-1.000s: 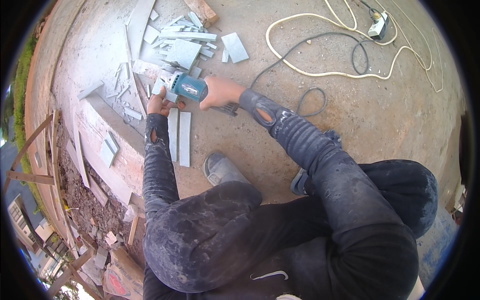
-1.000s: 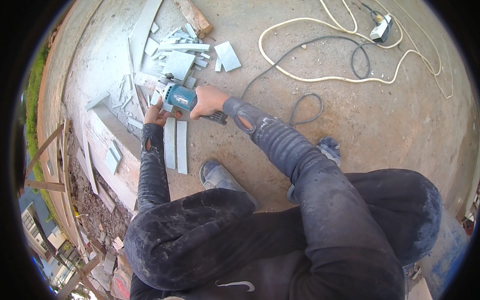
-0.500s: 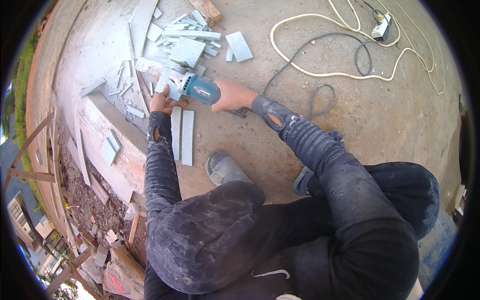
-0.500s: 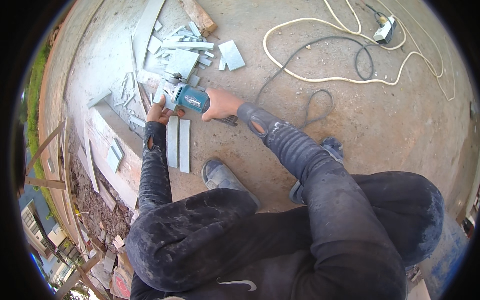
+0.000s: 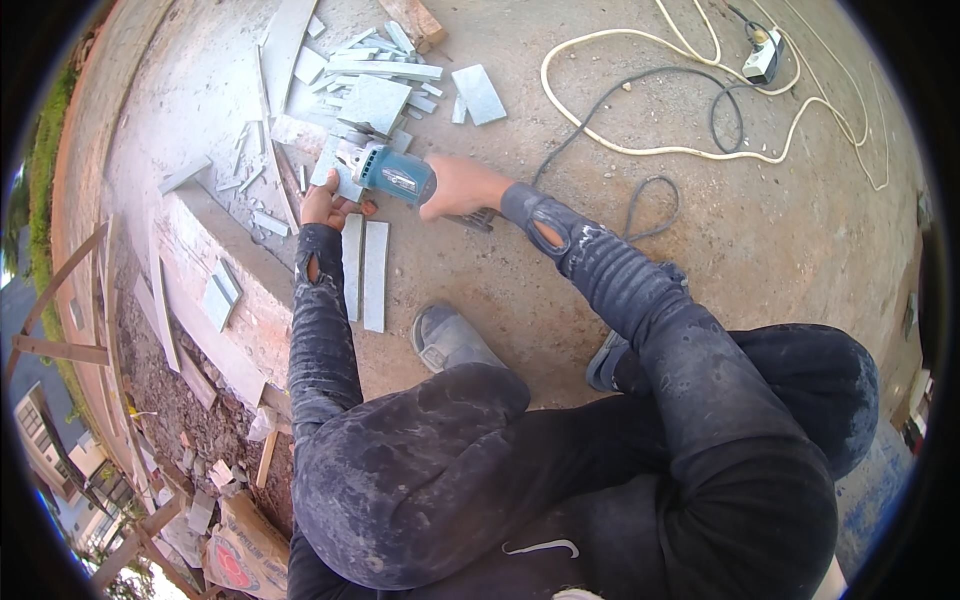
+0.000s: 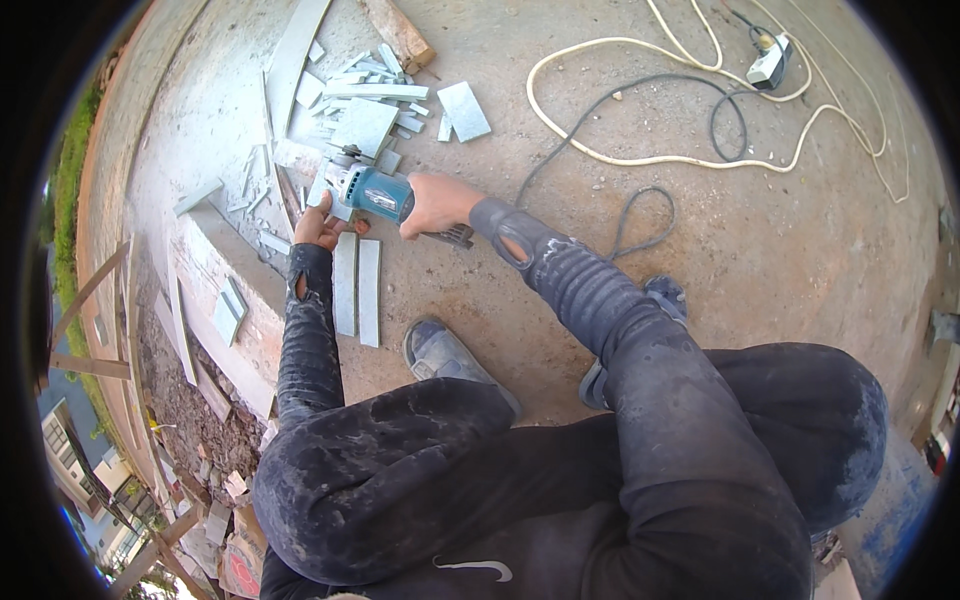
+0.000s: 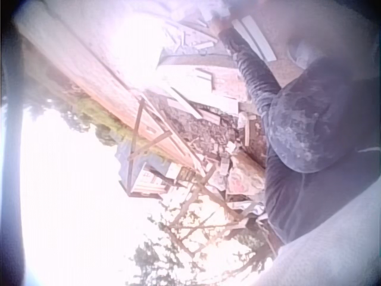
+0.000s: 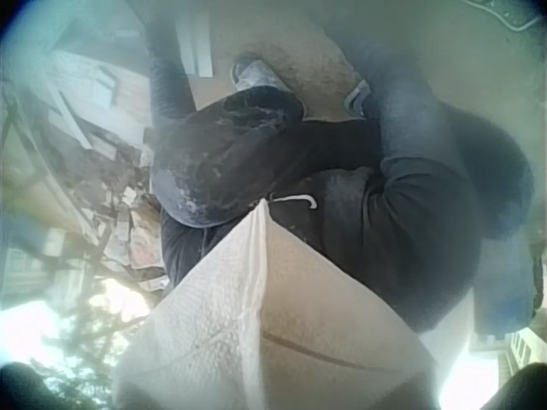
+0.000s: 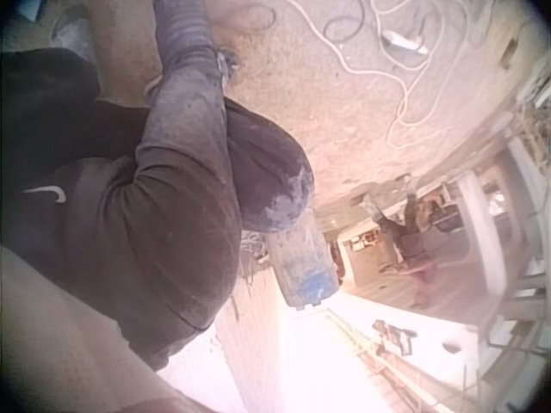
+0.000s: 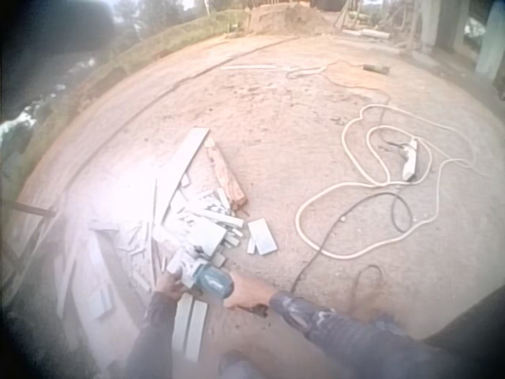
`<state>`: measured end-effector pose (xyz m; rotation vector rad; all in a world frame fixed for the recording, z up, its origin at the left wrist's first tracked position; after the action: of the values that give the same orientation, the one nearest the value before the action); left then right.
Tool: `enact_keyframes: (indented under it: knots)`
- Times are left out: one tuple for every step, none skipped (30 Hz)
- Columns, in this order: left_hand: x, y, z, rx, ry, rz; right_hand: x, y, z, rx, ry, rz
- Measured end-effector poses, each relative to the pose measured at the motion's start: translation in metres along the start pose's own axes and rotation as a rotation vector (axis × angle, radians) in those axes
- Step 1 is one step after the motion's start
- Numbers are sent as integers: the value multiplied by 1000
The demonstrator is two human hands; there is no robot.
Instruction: The person positions rectangular stone tiles on a wooden beam and cuts them using an angle grinder, picking up and examining the pieces between cuts.
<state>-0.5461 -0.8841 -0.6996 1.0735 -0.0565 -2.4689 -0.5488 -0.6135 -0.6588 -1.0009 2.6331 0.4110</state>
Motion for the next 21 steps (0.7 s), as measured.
enact_keyframes:
  knots:
    - [-1,-1,1,1,-1,0,2,0,0,-1,2,3]
    - [-2,-2,1,2,-1,-3,3,0,0,-1,4,5]
    - [-2,-1,1,4,-2,-5,3,0,-3,-1,7,6]
    - [-2,0,1,6,-2,-7,4,0,-5,-4,4,3]
    - [-2,1,1,13,-3,-4,4,1,-7,-6,1,0]
    - [-1,2,0,21,-3,-2,4,1,-10,-9,-3,-2]
    - [0,2,0,28,-3,1,5,1,-11,-13,-9,-13]
    - [0,3,-1,29,-1,4,6,0,-12,-16,-15,-24]
    - [0,2,-1,30,0,6,8,0,-13,-19,-22,-34]
    - [1,2,0,31,2,8,9,1,-13,-32,-19,-29]
    - [1,2,-1,33,2,11,10,1,-14,-44,-17,-25]
    - [1,2,-1,34,3,14,12,1,-14,-57,-15,-20]
    - [0,2,0,36,3,17,13,0,-15,-61,-20,-21]
    - [0,1,0,37,7,19,14,0,-15,-66,-26,-22]
    - [0,2,0,37,11,23,16,0,-15,-71,-31,-24]
    - [0,2,0,38,15,26,18,-1,-16,-75,-33,-29]
    - [0,3,0,38,17,30,19,-1,-17,-78,-36,-35]
    - [-2,2,1,39,19,34,20,-1,-20,-82,-39,-41]
    - [-4,2,2,40,21,38,20,-1,-22,-79,-47,-54]
    - [-7,2,2,36,16,50,21,-1,-24,-76,-54,-66]
    - [-14,-2,4,33,11,59,21,0,-26,-74,-63,-76]
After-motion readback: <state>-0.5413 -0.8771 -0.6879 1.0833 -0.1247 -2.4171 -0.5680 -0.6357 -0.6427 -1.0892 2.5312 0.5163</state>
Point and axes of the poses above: each hand's wrist, its own x-axis towards the middle knuckle, its own y-axis out of the back of the hand, z = x × y, the point moved 5 cm from there along x, towards the middle knuckle, and after that the axes turned 13 degrees about x, right-handed, at the moved point
